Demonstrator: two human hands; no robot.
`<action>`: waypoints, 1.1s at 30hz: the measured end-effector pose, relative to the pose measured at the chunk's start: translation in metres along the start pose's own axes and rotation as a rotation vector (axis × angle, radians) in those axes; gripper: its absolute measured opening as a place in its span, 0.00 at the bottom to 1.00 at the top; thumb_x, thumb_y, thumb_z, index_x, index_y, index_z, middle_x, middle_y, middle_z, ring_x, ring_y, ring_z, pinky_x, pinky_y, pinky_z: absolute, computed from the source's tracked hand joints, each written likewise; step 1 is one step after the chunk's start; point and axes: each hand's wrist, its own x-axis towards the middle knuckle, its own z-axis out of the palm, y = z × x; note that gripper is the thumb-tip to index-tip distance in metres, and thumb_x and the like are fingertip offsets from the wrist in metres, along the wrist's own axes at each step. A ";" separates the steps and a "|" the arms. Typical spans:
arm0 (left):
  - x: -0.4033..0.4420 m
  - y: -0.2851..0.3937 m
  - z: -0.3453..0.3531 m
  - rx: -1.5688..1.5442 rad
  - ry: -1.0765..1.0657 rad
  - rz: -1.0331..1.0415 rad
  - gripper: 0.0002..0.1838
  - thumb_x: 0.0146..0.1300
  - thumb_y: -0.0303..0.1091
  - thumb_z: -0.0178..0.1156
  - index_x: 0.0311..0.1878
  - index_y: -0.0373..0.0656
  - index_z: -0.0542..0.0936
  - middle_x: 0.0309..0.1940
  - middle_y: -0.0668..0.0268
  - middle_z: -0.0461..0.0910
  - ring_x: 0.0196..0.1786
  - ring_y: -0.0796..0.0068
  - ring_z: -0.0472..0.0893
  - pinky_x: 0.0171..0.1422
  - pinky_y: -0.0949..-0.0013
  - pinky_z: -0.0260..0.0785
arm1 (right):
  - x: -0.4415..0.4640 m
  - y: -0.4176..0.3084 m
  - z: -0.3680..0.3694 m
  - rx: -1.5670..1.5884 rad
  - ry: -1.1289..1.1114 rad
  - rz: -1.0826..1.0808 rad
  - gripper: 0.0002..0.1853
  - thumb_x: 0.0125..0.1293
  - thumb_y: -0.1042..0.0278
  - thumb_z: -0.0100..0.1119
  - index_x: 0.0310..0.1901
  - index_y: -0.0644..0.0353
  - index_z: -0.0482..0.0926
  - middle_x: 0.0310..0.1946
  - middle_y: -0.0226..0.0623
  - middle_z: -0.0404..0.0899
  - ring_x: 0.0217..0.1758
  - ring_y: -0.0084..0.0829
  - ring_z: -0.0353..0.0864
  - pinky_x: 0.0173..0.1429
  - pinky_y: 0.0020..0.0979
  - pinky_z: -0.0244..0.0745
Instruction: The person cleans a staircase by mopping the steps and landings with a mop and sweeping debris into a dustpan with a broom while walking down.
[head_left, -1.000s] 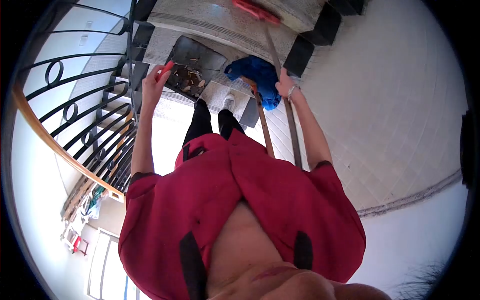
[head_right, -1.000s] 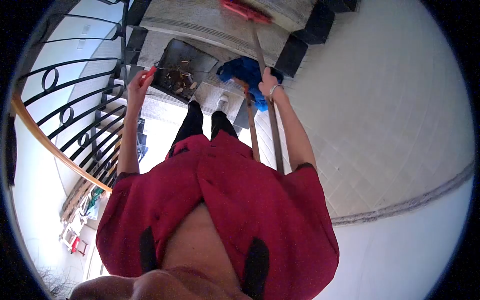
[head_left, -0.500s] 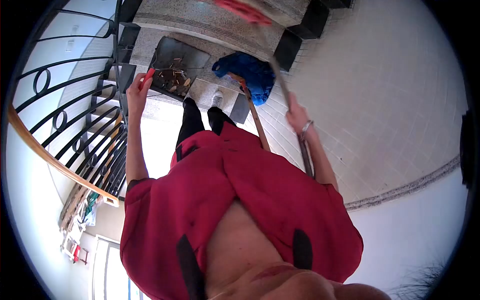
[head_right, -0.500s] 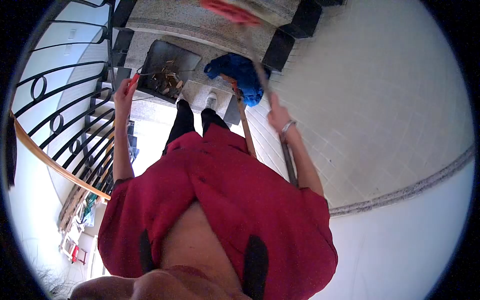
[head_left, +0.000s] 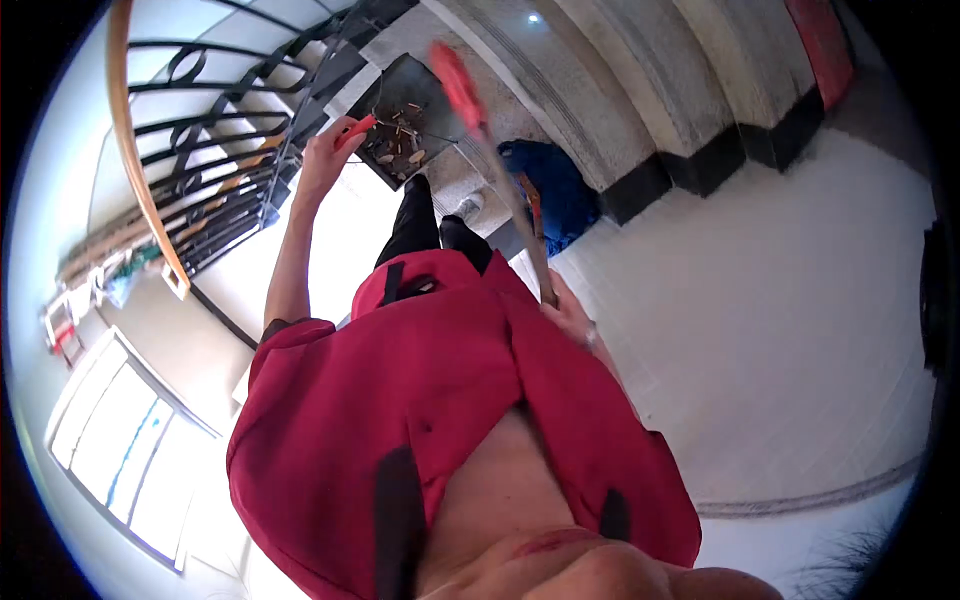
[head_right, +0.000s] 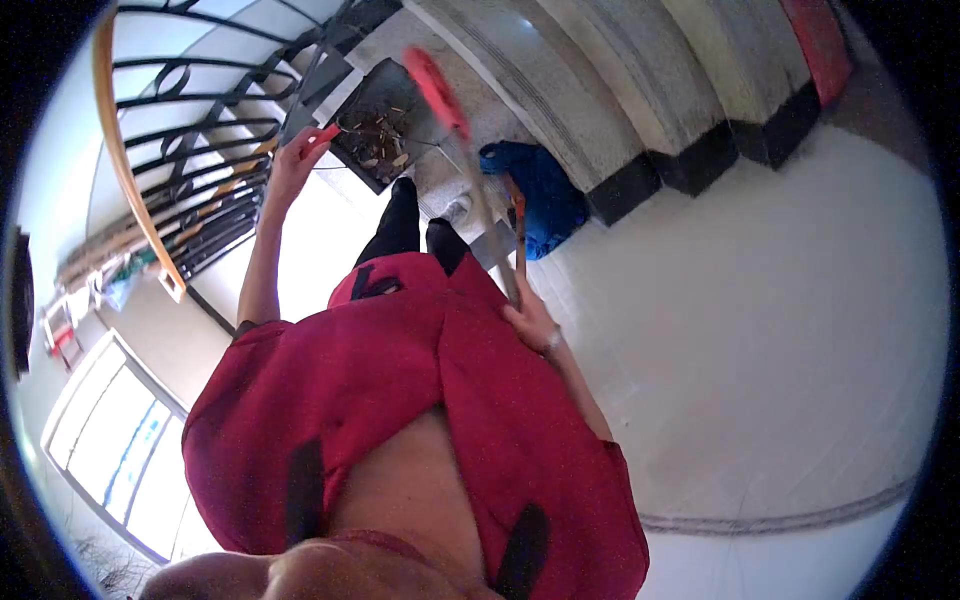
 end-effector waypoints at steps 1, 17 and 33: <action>-0.013 -0.008 -0.004 0.001 0.021 0.002 0.11 0.54 0.34 0.57 0.38 0.40 0.73 0.16 0.63 0.69 0.20 0.78 0.67 0.26 0.74 0.60 | 0.010 -0.006 0.008 -0.060 -0.057 -0.058 0.32 0.52 0.69 0.49 0.59 0.63 0.51 0.47 0.53 0.66 0.49 0.45 0.68 0.54 0.32 0.60; -0.183 -0.030 -0.051 -0.066 0.377 -0.194 0.07 0.54 0.31 0.57 0.35 0.40 0.74 0.11 0.67 0.65 0.16 0.84 0.61 0.20 0.75 0.54 | 0.242 -0.134 -0.007 -1.035 -0.101 0.002 0.29 0.60 0.55 0.34 0.61 0.62 0.49 0.45 0.59 0.68 0.51 0.53 0.67 0.55 0.46 0.61; -0.164 -0.304 0.062 -0.290 0.090 -0.288 0.10 0.52 0.37 0.57 0.37 0.45 0.73 0.22 0.57 0.77 0.26 0.60 0.78 0.30 0.67 0.66 | 0.145 0.094 0.152 -0.896 0.043 -0.129 0.31 0.59 0.72 0.43 0.63 0.53 0.45 0.26 0.55 0.73 0.25 0.48 0.74 0.30 0.43 0.67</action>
